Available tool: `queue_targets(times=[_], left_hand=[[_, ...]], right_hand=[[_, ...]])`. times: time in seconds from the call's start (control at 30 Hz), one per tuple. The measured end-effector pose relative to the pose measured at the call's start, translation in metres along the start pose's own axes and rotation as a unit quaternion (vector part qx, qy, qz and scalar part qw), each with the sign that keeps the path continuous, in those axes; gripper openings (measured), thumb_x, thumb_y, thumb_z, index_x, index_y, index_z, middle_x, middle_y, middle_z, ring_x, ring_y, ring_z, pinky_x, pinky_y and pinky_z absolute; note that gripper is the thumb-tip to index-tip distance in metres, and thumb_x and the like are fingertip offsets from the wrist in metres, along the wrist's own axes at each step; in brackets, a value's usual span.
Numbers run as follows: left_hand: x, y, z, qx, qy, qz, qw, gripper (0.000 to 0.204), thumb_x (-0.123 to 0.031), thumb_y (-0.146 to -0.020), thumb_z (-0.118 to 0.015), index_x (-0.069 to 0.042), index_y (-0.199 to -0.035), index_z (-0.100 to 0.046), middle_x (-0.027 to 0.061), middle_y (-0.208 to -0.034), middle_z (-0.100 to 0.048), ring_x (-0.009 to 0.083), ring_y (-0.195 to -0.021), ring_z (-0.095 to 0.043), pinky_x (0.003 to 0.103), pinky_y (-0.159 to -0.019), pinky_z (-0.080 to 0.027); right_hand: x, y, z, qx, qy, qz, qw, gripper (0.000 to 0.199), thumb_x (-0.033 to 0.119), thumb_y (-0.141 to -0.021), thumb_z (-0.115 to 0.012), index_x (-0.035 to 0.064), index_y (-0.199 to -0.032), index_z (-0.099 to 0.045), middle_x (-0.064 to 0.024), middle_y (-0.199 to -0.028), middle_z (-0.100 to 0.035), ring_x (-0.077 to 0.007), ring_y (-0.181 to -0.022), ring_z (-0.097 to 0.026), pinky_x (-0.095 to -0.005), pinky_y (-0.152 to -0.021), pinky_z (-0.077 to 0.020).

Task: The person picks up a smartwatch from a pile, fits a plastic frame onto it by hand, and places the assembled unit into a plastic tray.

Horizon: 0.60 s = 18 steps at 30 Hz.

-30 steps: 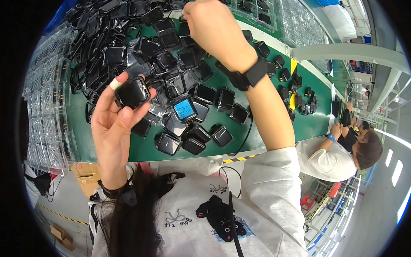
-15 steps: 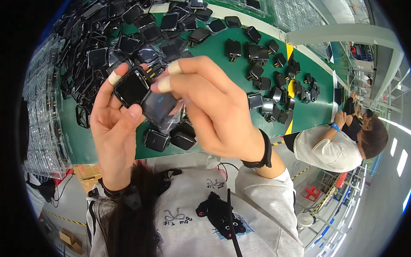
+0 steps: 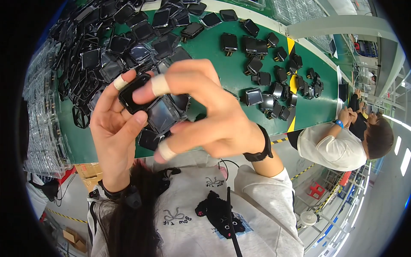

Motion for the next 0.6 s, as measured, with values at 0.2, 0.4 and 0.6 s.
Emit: queue_targets(times=[0.2,0.4,0.6], left_hand=[[0.002,-0.001,-0.004,0.011,-0.019,-0.010,1.000,0.055,0.014,-0.079,-0.056,0.009,-0.131,-0.039,0.0233,-0.125,-0.053,0.0258,-0.111,-0.058,0.034,-0.093,-0.048],[0.007,-0.001,-0.004,0.017,-0.010,0.003,1.000,0.054,0.017,-0.079,-0.053,0.008,-0.130,-0.040,0.0239,-0.126,-0.052,0.0259,-0.110,-0.058,0.034,-0.094,-0.047],[0.005,0.002,-0.006,0.040,-0.025,0.024,0.999,0.055,0.017,-0.077,-0.050,0.008,-0.131,-0.039,0.0232,-0.127,-0.052,0.0255,-0.113,-0.056,0.033,-0.095,-0.047]], right_hand=[[0.006,0.004,0.002,-0.003,0.026,-0.115,0.993,0.010,0.010,-0.074,-0.068,0.0141,-0.083,-0.070,-0.0053,-0.093,-0.068,-0.0319,-0.107,-0.048,-0.0359,-0.077,-0.0429],[0.015,0.016,-0.002,-0.019,-0.041,-0.024,0.999,0.019,0.011,-0.067,-0.072,0.0151,-0.085,-0.069,-0.0001,-0.083,-0.067,-0.0298,-0.102,-0.050,-0.0352,-0.078,-0.0413],[0.005,0.009,-0.001,-0.032,0.173,-0.031,0.984,0.021,0.009,-0.061,-0.071,0.0141,-0.081,-0.069,-0.0032,-0.092,-0.066,-0.0274,-0.094,-0.053,-0.0354,-0.077,-0.0442]])
Point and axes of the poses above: each hand's wrist, its own y-axis away from the middle knuckle, its own z-axis out of the back of the hand, x = y × z, the point moved 2 cm from there along -y, towards the middle knuckle
